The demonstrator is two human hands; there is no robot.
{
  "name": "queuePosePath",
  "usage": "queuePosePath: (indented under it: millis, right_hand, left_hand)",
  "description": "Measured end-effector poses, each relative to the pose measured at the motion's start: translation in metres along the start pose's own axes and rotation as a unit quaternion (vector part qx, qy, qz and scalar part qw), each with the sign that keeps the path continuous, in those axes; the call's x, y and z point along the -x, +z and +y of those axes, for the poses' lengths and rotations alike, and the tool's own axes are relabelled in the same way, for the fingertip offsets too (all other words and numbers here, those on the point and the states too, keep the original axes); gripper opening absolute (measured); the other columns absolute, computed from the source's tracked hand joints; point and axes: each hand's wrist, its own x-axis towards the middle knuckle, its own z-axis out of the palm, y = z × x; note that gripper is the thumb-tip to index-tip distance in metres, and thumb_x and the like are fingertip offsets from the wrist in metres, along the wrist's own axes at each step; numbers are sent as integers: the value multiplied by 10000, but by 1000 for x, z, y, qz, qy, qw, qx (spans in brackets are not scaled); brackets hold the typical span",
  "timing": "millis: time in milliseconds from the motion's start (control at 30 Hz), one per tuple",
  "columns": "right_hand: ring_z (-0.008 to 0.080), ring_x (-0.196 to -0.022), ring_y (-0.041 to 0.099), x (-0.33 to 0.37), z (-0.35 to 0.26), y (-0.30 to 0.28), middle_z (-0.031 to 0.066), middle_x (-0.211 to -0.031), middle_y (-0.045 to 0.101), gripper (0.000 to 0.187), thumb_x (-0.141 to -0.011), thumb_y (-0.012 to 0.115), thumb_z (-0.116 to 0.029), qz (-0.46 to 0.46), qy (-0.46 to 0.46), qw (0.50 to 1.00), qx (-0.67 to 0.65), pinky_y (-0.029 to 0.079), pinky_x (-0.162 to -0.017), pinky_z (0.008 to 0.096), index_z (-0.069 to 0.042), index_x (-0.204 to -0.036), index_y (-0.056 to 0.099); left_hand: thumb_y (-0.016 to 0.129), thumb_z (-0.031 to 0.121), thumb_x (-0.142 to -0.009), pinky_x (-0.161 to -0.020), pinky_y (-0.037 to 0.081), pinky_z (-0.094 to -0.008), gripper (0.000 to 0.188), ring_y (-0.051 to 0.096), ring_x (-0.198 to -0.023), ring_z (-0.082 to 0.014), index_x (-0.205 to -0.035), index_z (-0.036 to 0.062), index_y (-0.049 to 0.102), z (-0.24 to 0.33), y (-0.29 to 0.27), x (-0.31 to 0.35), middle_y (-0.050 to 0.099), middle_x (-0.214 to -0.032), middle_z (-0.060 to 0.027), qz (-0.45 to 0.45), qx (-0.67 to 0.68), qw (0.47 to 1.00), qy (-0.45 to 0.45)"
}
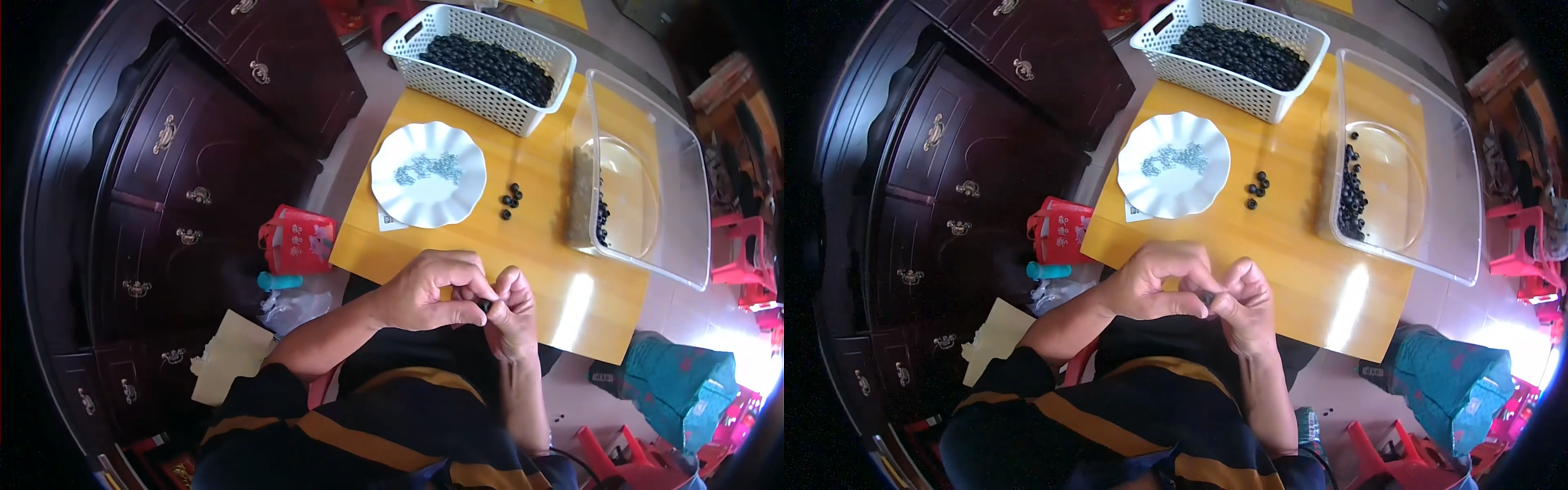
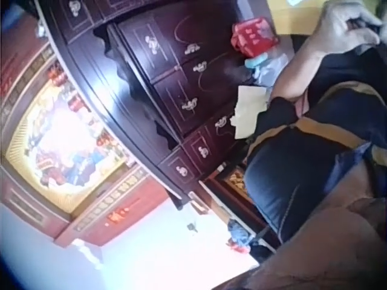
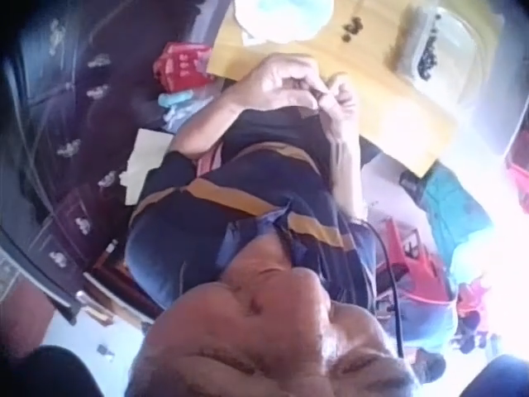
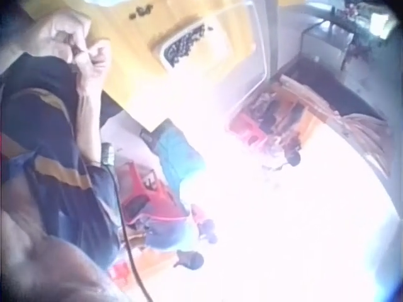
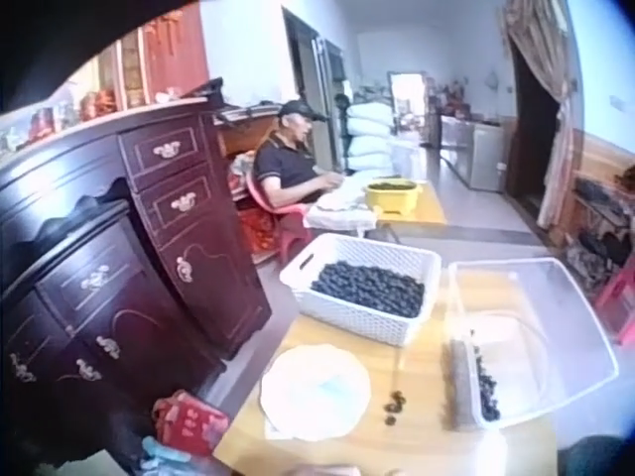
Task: Picking up small black components and placing them into a plastic container.
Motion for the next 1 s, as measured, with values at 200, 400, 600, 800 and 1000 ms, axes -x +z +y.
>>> queuePosePath:
  millis: [200, 400, 600, 800, 1000]
  right_hand:
    - [111, -693, 646, 2, -4, -3, 23, -803, 682, 377, -802, 893, -164, -9, -11, 1000, -13, 512, -630, 217, -89, -933, 548]
    - [120, -826, 681, 3, -23, -3, 71, -944, 731, 298, -852, 838, -76, -75, -7, 997, 29, 530, -722, 237, -68, -978, 568]
    - [121, -894, 672, 5, -19, -4, 57, -960, 719, 259, -889, 793, -46, -71, 31, 997, 8, 525, -784, 249, -69, -1010, 565]
    - [133, -910, 675, 5, -12, -7, 52, -978, 703, 269, -894, 782, -31, -105, 33, 993, -33, 538, -796, 262, -76, -1037, 559]
    - [149, -950, 682, 5, -23, -11, 57, -1000, 697, 279, -896, 761, 14, -135, 45, 990, 8, 547, -838, 289, -71, -1061, 552]
  left_hand:
    - [832, 124, -840, -636, 411, -286, 205, 534, -676, -149, -979, 18, 725, 0, 8, -4, 602, -795, -30, 4, 1, 1000, 25]
    - [835, 133, -845, -648, 425, -285, 202, 558, -698, -141, -981, 22, 736, -5, 9, 2, 632, -819, -36, -4, 35, 999, 5]
    - [849, 129, -828, -640, 449, -287, 205, 598, -692, -156, -950, 21, 725, -2, 6, 2, 650, -817, -51, -1, -27, 1000, 14]
    - [846, 104, -824, -626, 451, -278, 197, 583, -676, -151, -939, 19, 710, 0, 8, 4, 622, -795, -49, -11, -33, 999, 22]
    - [859, 101, -809, -641, 452, -285, 226, 581, -684, -145, -962, 9, 721, 0, 10, 7, 634, -804, -53, -25, -19, 999, -35]
